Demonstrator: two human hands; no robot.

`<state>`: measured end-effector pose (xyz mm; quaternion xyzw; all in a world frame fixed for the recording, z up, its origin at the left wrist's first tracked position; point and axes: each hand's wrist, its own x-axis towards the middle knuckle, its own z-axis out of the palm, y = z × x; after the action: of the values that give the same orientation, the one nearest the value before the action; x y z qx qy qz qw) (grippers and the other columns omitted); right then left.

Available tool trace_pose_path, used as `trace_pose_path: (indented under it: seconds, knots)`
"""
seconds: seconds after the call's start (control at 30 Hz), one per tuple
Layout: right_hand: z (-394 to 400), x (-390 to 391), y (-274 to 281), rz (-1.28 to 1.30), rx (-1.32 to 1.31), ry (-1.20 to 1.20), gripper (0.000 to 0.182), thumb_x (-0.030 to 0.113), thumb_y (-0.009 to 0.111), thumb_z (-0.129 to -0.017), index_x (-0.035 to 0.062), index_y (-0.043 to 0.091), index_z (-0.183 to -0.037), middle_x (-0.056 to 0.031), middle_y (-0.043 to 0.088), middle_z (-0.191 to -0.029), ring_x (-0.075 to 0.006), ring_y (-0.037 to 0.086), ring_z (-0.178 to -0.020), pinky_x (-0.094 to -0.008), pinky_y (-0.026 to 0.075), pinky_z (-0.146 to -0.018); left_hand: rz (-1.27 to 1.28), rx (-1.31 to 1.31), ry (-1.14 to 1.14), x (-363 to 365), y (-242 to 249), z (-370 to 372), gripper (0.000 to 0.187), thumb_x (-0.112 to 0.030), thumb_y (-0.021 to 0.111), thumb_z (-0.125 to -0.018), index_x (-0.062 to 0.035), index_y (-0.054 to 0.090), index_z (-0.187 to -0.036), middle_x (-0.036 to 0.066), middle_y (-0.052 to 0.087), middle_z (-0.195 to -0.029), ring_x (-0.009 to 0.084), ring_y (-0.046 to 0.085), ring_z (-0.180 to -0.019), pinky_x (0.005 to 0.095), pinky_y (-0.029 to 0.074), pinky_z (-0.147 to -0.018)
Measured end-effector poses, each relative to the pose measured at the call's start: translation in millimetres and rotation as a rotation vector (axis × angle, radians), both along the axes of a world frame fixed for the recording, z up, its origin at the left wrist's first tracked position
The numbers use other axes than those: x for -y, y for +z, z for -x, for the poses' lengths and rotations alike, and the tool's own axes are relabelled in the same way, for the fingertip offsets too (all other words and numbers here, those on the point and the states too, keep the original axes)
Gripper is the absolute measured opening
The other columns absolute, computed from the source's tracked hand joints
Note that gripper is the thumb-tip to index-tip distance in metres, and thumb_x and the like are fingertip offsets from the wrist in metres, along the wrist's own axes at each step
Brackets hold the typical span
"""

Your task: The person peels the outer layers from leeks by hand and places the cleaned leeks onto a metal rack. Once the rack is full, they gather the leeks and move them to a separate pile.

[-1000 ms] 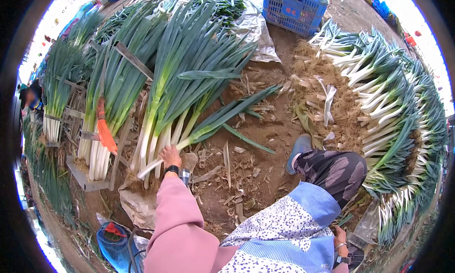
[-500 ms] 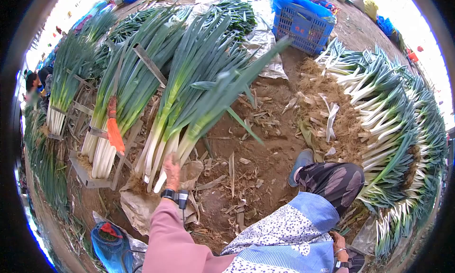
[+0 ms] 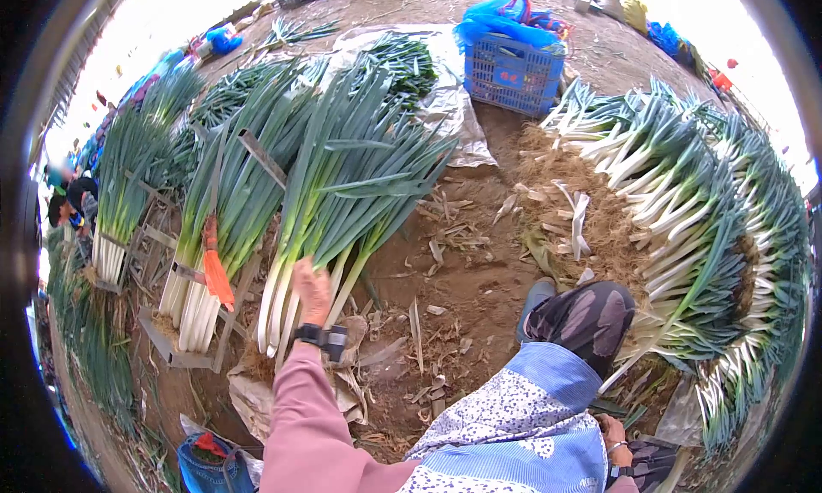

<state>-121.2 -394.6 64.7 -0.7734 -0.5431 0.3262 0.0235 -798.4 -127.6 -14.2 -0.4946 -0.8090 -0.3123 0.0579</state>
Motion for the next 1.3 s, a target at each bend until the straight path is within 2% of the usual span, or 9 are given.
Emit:
trace_pose_path:
  seconds: [0.17, 0.33, 0.4, 0.5, 0.63, 0.77, 1.0, 1.07, 1.3]
  knots:
    - [-4, 6, -3, -0.055, -0.027, 0.102, 0.027, 0.029, 0.062, -0.08, 0.0112, 0.065, -0.101, -0.0166, 0.066, -0.099, -0.0362, 0.06, -0.096, -0.0428, 0.048, -0.083, -0.297, 0.372, -0.543, -65, 115, -178, 0.027, -0.001, 0.063, -0.075, 0.0021, 0.063, -0.102, 0.019, 0.063, -0.102, 0.0332, 0.059, -0.099, 0.0392, 0.046, -0.088]
    - [-15, 12, -12, -0.179, 0.124, 0.198, 0.029, 0.027, 0.054, -0.086, 0.0098, 0.058, -0.109, -0.0188, 0.061, -0.1, -0.0376, 0.058, -0.097, -0.0454, 0.046, -0.084, -0.326, 1.092, -0.906, -107, 216, -332, 0.016, -0.007, 0.06, -0.087, -0.0006, 0.066, -0.101, 0.006, 0.067, -0.09, 0.0125, 0.06, -0.083, 0.028, 0.046, -0.08]
    - [0, 4, 22, -0.17, 0.093, 0.051, 0.029, 0.026, 0.054, -0.087, 0.0076, 0.059, -0.108, -0.018, 0.061, -0.1, -0.0367, 0.058, -0.095, -0.0445, 0.047, -0.081, -0.359, 1.261, -1.136, -109, 248, -384, 0.016, -0.01, 0.06, -0.088, -0.0025, 0.066, -0.1, 0.007, 0.068, -0.093, 0.0127, 0.062, -0.084, 0.0272, 0.046, -0.076]
    - [-19, 2, 15, -0.15, 0.103, 0.002, 0.032, 0.025, 0.054, -0.086, 0.0093, 0.056, -0.114, -0.0181, 0.061, -0.104, -0.036, 0.058, -0.098, -0.044, 0.047, -0.084, -0.023, 1.431, -1.191, -108, 281, -451, 0.021, -0.017, 0.058, -0.09, -0.0025, 0.063, -0.104, 0.01, 0.069, -0.096, 0.0171, 0.064, -0.092, 0.0285, 0.045, -0.077]
    - [-47, -3, 8, -0.172, 0.074, -0.102, 0.031, 0.025, 0.054, -0.085, 0.0087, 0.057, -0.111, -0.0192, 0.062, -0.103, -0.0361, 0.059, -0.098, -0.0429, 0.047, -0.086, 0.454, 1.655, -1.162, -119, 259, -525, 0.027, -0.021, 0.052, -0.092, -0.0032, 0.056, -0.112, 0.01, 0.065, -0.098, 0.022, 0.062, -0.09, 0.0374, 0.048, -0.079]
    - [-84, -12, -21, -0.189, 0.02, -0.192, 0.031, 0.026, 0.056, -0.083, 0.0071, 0.06, -0.107, -0.019, 0.063, -0.1, -0.0361, 0.06, -0.095, -0.0434, 0.048, -0.084, 0.692, 1.529, -1.234, -114, 217, -573, 0.022, -0.022, 0.051, -0.093, -0.0048, 0.057, -0.106, 0.01, 0.063, -0.098, 0.0226, 0.06, -0.09, 0.0369, 0.049, -0.077]
    - [-128, -46, -73, -0.086, -0.067, -0.46, 0.037, 0.026, 0.059, -0.084, 0.0076, 0.057, -0.116, -0.0186, 0.057, -0.115, -0.0353, 0.057, -0.103, -0.0423, 0.047, -0.089, 0.943, 1.401, -1.12, -67, 204, -617, 0.013, -0.013, 0.051, -0.092, -0.0045, 0.061, -0.094, 0.008, 0.066, -0.086, 0.018, 0.062, -0.077, 0.0333, 0.05, -0.071]
    - [-141, -55, -99, -0.072, -0.053, -0.487, 0.042, 0.024, 0.061, -0.084, 0.0073, 0.053, -0.121, -0.0181, 0.054, -0.122, -0.0363, 0.055, -0.108, -0.0422, 0.045, -0.093, 1.003, 1.323, -1.289, -71, 184, -612, 0.021, -0.019, 0.059, -0.089, -0.002, 0.061, -0.101, 0.012, 0.065, -0.092, 0.0224, 0.063, -0.087, 0.036, 0.049, -0.079]
    - [-173, -90, -181, -0.171, -0.099, -1.059, 0.064, 0.025, 0.068, -0.077, 0.0061, 0.043, -0.133, -0.0191, 0.053, -0.128, -0.0353, 0.052, -0.116, -0.0403, 0.043, -0.096, 1.205, 1.305, -1.29, -44, 204, -628, 0.019, -0.013, 0.052, -0.092, 0.0005, 0.062, -0.101, 0.01, 0.067, -0.087, 0.0167, 0.063, -0.081, 0.0312, 0.05, -0.076]
